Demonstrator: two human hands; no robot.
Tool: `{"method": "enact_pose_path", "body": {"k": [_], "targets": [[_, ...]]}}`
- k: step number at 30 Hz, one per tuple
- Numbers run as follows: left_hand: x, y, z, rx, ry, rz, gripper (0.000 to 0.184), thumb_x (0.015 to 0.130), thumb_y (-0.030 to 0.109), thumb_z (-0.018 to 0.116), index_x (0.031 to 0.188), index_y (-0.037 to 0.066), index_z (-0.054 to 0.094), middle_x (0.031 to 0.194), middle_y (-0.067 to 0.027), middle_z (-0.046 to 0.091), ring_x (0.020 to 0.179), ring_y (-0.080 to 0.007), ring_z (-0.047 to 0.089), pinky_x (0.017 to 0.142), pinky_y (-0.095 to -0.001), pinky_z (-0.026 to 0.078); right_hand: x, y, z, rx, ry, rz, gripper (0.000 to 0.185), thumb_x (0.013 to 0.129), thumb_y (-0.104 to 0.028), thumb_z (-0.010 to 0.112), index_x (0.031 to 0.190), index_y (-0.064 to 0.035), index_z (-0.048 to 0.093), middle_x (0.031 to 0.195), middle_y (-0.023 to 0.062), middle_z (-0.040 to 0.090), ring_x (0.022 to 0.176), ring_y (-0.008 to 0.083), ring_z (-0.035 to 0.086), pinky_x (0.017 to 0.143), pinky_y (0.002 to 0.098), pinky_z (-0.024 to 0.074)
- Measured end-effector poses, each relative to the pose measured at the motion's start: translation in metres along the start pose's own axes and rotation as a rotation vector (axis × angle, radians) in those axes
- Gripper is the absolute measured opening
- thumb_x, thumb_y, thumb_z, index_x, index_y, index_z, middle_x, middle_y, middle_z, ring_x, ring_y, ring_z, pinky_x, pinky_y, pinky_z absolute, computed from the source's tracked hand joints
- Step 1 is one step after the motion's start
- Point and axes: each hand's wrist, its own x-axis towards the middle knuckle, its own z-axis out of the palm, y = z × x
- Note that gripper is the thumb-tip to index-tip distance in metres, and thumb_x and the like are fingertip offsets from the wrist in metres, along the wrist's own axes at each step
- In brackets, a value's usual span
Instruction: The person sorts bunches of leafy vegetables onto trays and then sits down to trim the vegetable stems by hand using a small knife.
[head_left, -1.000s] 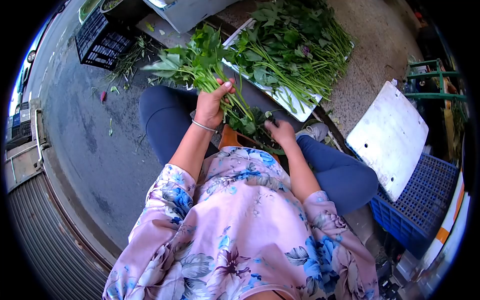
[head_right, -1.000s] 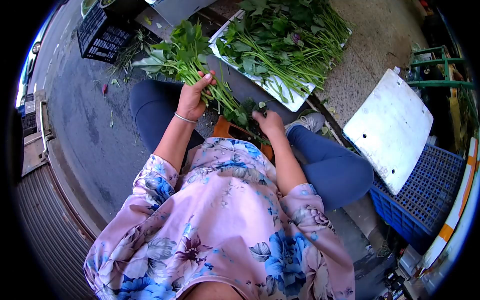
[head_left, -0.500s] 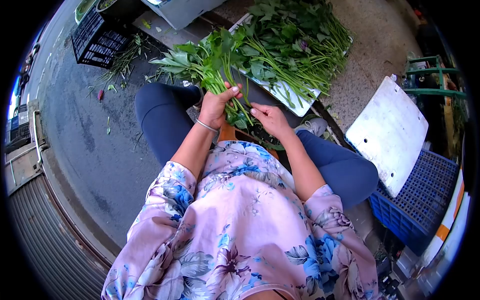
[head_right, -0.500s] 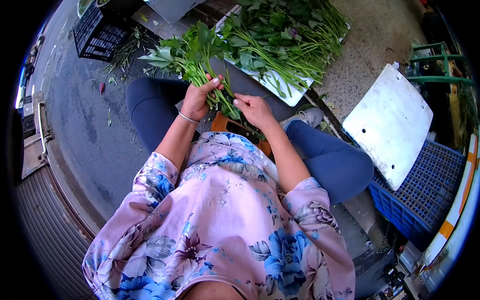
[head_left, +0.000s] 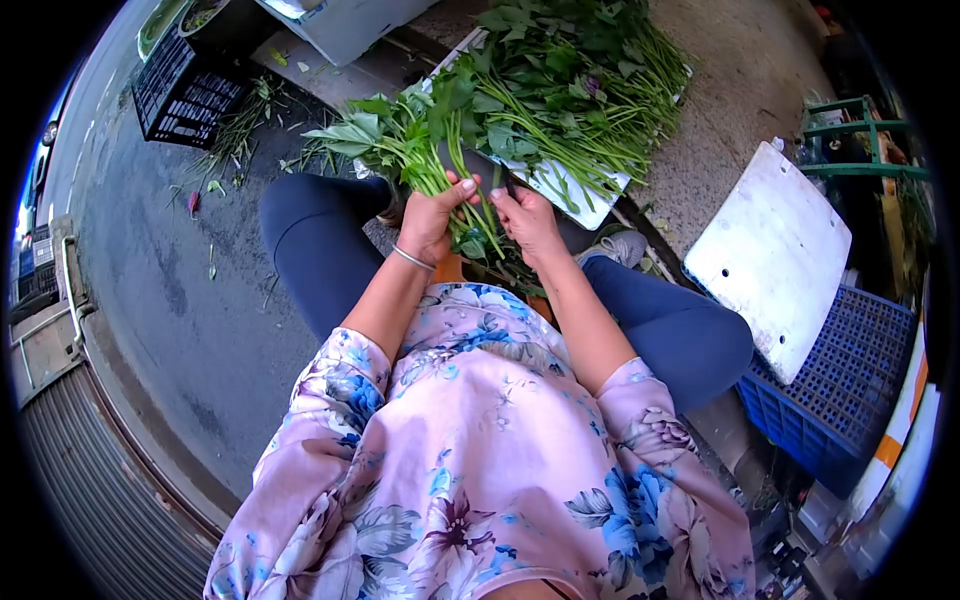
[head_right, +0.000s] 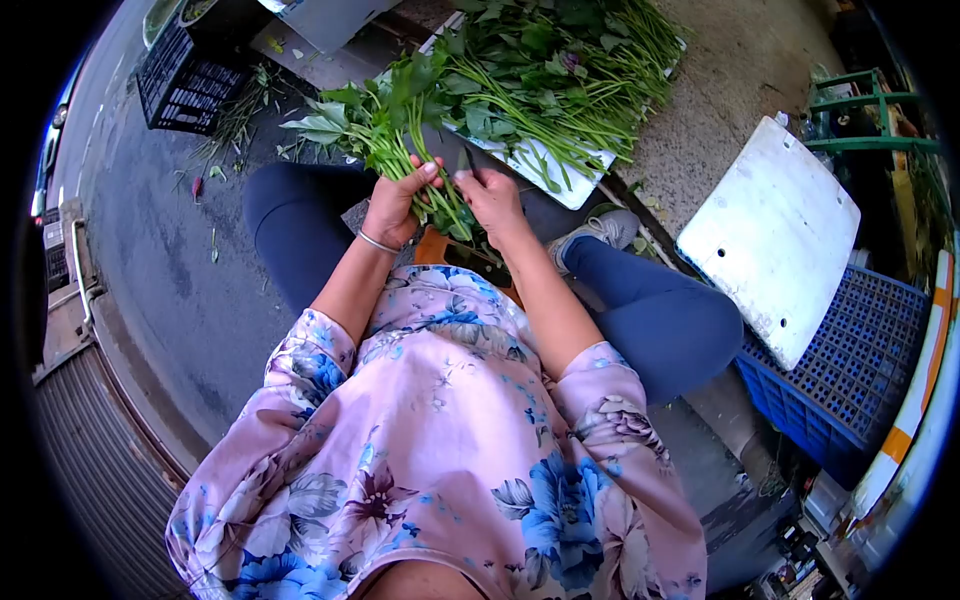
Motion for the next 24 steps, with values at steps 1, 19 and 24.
{"method": "enact_pose_path", "body": {"k": [1,19,24], "targets": [[-0.001,-0.002,0.002,-0.008,-0.004,0.012,0.018,0.074,0.001,0.061,0.084,0.007,0.047,0.086,-0.0094,0.060,0.067,-0.0137,0.056,0.054,-0.0227,0.044,0.002,0.008,-0.001,0.027,0.039,0.054,0.024,0.079,-0.026,0.057,0.072,-0.0035,0.059,0.056,-0.0036,0.044,0.051,0.0050,0.037,0.044,0.0211,0.0287],[-0.003,-0.040,-0.016,0.479,0.049,0.168,0.020,0.067,-0.008,0.065,0.075,0.002,0.050,0.071,-0.0045,0.056,0.063,-0.0136,0.056,0.056,-0.0245,0.047,-0.001,-0.032,-0.015,0.352,0.378,-0.064,0.032,0.077,-0.034,0.062,0.071,-0.0028,0.057,0.054,-0.0029,0.046,0.045,0.0058,0.038,0.044,0.0206,0.0288],[0.004,-0.050,-0.025,0.633,-0.012,0.244,0.020,0.066,-0.009,0.065,0.075,0.002,0.050,0.069,-0.0037,0.055,0.059,-0.0118,0.053,0.053,-0.0244,0.046,0.032,-0.052,-0.048,0.254,0.491,-0.232,0.020,0.074,-0.019,0.065,0.066,-0.0080,0.051,0.055,-0.0044,0.044,0.042,0.0036,0.035,0.038,0.0187,0.0255]]}}
